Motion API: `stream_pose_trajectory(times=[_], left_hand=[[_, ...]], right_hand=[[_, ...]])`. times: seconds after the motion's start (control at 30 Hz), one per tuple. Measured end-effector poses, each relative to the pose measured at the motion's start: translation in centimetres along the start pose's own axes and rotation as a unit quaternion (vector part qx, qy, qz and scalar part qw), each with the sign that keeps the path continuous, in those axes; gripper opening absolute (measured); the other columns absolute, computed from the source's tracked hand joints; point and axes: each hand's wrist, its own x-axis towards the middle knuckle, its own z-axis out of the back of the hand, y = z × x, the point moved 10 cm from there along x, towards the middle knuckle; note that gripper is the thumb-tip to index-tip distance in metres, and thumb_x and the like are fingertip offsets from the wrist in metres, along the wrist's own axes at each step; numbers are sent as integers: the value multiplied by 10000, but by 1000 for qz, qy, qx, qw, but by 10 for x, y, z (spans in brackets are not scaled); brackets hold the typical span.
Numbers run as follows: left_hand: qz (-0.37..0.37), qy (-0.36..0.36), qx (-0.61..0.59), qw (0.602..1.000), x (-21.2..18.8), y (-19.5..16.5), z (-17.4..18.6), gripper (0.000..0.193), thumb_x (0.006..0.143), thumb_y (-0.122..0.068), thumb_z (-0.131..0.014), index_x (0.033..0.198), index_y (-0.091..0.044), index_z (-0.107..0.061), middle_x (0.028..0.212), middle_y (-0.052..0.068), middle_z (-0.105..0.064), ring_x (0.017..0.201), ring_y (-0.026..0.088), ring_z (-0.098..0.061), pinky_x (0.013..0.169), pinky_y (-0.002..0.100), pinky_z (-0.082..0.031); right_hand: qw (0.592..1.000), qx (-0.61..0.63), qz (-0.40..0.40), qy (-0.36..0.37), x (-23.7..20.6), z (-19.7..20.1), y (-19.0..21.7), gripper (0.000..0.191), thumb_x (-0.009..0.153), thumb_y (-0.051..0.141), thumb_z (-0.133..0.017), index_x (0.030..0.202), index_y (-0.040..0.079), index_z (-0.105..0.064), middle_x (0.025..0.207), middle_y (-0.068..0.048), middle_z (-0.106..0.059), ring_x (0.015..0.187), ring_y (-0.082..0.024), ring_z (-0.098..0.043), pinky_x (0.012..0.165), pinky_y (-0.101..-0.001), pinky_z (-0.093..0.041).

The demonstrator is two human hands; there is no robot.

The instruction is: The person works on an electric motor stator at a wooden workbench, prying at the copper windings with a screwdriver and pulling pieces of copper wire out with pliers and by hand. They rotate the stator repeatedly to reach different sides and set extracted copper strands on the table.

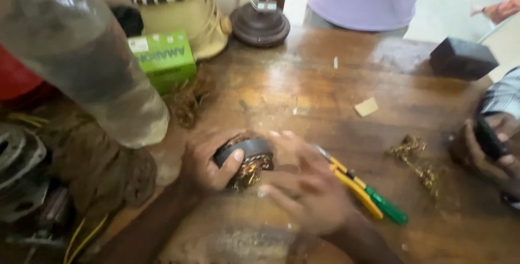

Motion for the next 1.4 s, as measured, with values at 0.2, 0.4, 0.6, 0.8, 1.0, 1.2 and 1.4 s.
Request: stream_pose_trajectory(times=[0.2,0.4,0.6,0.8,1.0,1.2,1.4], left_hand=[[8,-1,7,1000,-7,12,-6,324,842,-173,-686,1122,-22,-745,900,178,-709,786,367,-674,760,447,-527],[-32,26,-54,998,-6,9,-5,289,924,-223,-641,1136,-36,-702,1021,151,-723,919,331,-700,853,406,-545],[-33,103,-93,990,3,21,3,365,855,-237,-618,1180,-85,-687,1117,121,-695,1032,317,-655,962,425,-502],[12,153,-219,964,1,22,-7,501,964,-336,-691,1382,-70,-618,1380,152,-609,1164,229,-682,1046,370,-577],[118,215,-187,951,-6,32,-27,493,927,-401,-745,1323,-111,-697,1137,95,-774,977,191,-781,855,317,-634],[125,117,-116,978,-6,30,-5,372,915,-362,-743,1146,-77,-683,998,105,-791,874,187,-800,787,320,-636],[113,81,-174,975,-12,31,-2,379,964,-260,-746,1153,-44,-500,1205,171,-732,1028,205,-768,893,328,-603]], right_hand=[[933,-120,-338,-18,-107,39,-71,202,860,276,-802,931,94,-750,1076,-86,-700,1023,-307,-676,873,-426,-552],[934,-209,-290,6,-125,38,-67,327,829,305,-817,952,35,-679,1116,-172,-656,1012,-372,-604,846,-469,-522],[943,-242,-222,59,-121,15,-60,341,927,288,-718,1080,-12,-664,1187,-225,-637,1081,-399,-595,904,-481,-505],[788,354,-501,-58,-207,-11,-87,420,992,344,-618,1208,-15,-626,1094,-211,-651,1003,-327,-634,887,-446,-500],[680,457,-551,161,-221,-64,-25,494,967,239,-711,1399,30,-595,1268,-196,-609,1199,-333,-584,1018,-481,-447],[902,82,-340,254,-128,-52,7,599,843,340,-693,1390,121,-587,1320,-122,-560,1258,-288,-492,1044,-421,-367],[922,17,-296,249,-111,-48,10,647,800,252,-674,1424,132,-553,1461,-144,-517,1333,-334,-438,1048,-512,-254]])
